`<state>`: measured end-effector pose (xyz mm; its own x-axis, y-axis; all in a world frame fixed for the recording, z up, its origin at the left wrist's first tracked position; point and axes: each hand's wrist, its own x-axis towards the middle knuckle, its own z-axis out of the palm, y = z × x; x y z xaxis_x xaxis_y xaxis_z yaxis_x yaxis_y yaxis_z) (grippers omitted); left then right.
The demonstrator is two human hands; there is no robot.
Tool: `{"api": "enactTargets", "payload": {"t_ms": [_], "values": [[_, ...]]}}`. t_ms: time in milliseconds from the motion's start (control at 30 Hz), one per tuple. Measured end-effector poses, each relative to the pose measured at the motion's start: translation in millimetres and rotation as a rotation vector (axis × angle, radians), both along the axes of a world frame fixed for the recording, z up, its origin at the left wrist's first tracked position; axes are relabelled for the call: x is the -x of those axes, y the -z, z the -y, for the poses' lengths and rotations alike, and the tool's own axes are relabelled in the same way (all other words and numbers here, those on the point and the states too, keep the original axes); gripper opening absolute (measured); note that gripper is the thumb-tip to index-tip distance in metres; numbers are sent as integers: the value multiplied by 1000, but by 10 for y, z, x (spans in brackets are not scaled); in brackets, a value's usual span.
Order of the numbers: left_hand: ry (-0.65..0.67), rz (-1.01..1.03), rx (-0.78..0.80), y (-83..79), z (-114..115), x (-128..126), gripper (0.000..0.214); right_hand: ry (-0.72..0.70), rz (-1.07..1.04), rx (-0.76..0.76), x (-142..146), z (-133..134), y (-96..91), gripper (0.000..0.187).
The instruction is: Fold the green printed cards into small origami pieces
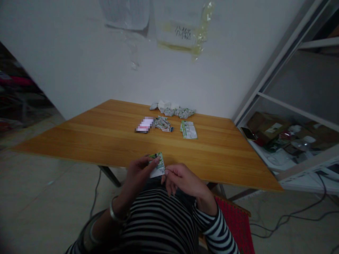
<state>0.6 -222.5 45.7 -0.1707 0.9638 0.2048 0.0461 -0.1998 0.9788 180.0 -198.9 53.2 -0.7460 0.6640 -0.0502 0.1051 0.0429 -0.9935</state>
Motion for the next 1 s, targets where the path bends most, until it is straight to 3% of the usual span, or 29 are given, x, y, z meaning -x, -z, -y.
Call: {"api": "enactTargets", "payload": {"t_ms": [333,733,1000], "values": [[-73,-164,-85,-57,-10,20,28,109,59,-154,63,110,-55,40],[-72,-178,-83,-46,-11,27,29,171,12,6,144,89,55,48],[-59,-102,-62,-30,6,7,27,256,4,-39,202,177,37,48]]}}
